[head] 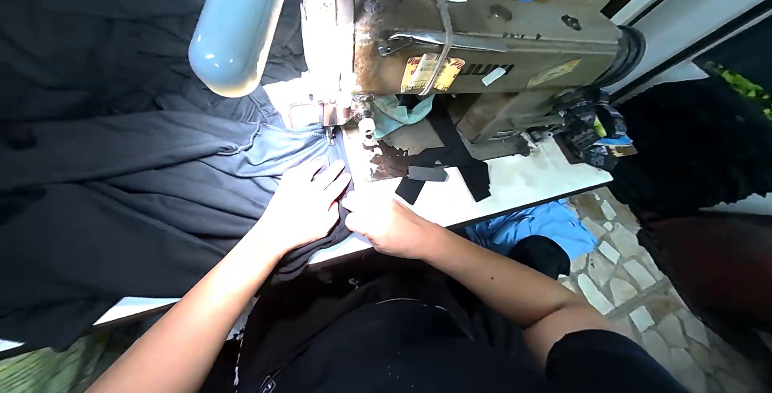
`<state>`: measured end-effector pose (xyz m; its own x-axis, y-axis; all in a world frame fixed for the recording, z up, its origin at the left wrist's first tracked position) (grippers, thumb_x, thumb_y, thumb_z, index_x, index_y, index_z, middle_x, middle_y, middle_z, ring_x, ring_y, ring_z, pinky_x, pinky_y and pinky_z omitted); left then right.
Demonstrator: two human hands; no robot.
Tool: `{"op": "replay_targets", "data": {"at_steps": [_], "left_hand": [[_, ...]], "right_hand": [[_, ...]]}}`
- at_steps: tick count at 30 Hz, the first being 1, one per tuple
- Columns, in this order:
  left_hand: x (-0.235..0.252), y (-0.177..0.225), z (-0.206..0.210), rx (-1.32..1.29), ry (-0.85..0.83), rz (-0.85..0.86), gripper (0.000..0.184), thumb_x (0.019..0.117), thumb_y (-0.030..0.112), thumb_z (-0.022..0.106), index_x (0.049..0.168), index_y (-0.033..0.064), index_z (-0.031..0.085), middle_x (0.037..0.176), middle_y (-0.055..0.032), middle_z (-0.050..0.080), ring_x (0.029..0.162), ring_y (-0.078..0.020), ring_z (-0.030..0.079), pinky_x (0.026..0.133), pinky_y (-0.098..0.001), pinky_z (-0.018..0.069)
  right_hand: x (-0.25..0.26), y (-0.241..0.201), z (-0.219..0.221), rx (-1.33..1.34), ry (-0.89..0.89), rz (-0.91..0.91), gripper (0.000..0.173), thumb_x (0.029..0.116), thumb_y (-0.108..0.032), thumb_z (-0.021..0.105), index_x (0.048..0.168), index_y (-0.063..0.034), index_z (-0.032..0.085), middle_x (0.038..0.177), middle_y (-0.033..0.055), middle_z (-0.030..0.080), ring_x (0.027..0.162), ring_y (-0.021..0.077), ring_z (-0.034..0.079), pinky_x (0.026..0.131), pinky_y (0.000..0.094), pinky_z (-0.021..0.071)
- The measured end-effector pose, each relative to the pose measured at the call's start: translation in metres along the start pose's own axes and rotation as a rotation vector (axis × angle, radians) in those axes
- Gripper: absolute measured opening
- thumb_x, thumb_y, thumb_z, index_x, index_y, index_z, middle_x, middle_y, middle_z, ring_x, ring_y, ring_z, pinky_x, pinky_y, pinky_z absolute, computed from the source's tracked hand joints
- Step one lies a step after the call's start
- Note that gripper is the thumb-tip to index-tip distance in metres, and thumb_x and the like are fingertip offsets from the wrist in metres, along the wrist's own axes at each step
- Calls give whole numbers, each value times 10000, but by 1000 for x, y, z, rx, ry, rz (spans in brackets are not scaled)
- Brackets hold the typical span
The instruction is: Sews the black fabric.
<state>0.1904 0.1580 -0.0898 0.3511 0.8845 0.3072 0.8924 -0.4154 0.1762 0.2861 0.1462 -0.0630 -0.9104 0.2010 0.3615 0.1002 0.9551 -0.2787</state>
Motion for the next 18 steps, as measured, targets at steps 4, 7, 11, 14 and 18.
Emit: {"op": "replay_targets", "data": {"at_steps": [4,7,11,14,18], "left_hand": [[-5,-5,-1,-5,-34,5,546,928,304,421,1378,103,655,1463,-116,598,1406,-426,471,1052,-649,394],[-3,-4,0,7,-92,-8,557,944,319,408,1411,116,634,1489,-115,576,1428,-429,440,1096,-645,344],[-1,-5,4,-3,-140,-37,554,949,317,406,1427,139,624,1515,-95,554,1456,-410,408,1116,-645,313],[-4,-4,-3,-37,68,54,516,935,339,404,1226,75,738,1330,-174,670,1352,-440,517,1055,-659,368],[-5,-7,-9,-63,140,69,474,922,333,446,1139,61,767,1157,-258,676,1210,-486,582,998,-687,391]], "right_hand": [[0,-1,1,-11,-5,6,193,979,-28,542,867,-16,698,940,174,696,946,318,695,795,429,575],[-2,-1,-2,-26,23,-1,184,974,-26,545,880,-21,704,977,186,722,981,325,712,827,432,580],[-2,0,0,-29,-9,20,192,983,-29,534,892,-18,702,995,182,720,996,324,707,828,431,579],[-2,0,0,-36,-2,27,183,976,-26,535,896,-18,700,1002,186,723,986,323,712,809,427,582],[-1,2,0,-44,19,33,181,964,-19,545,883,-16,707,996,191,725,995,330,711,840,438,578]]}}
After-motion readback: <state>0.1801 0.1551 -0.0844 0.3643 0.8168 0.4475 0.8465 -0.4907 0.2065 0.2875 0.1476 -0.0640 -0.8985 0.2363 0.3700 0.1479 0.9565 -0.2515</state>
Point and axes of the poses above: each hand's wrist, its own x-axis towards the middle knuckle, its own z-axis out of the palm, y = z × x, the point moved 9 cm from there along x, towards the middle knuckle
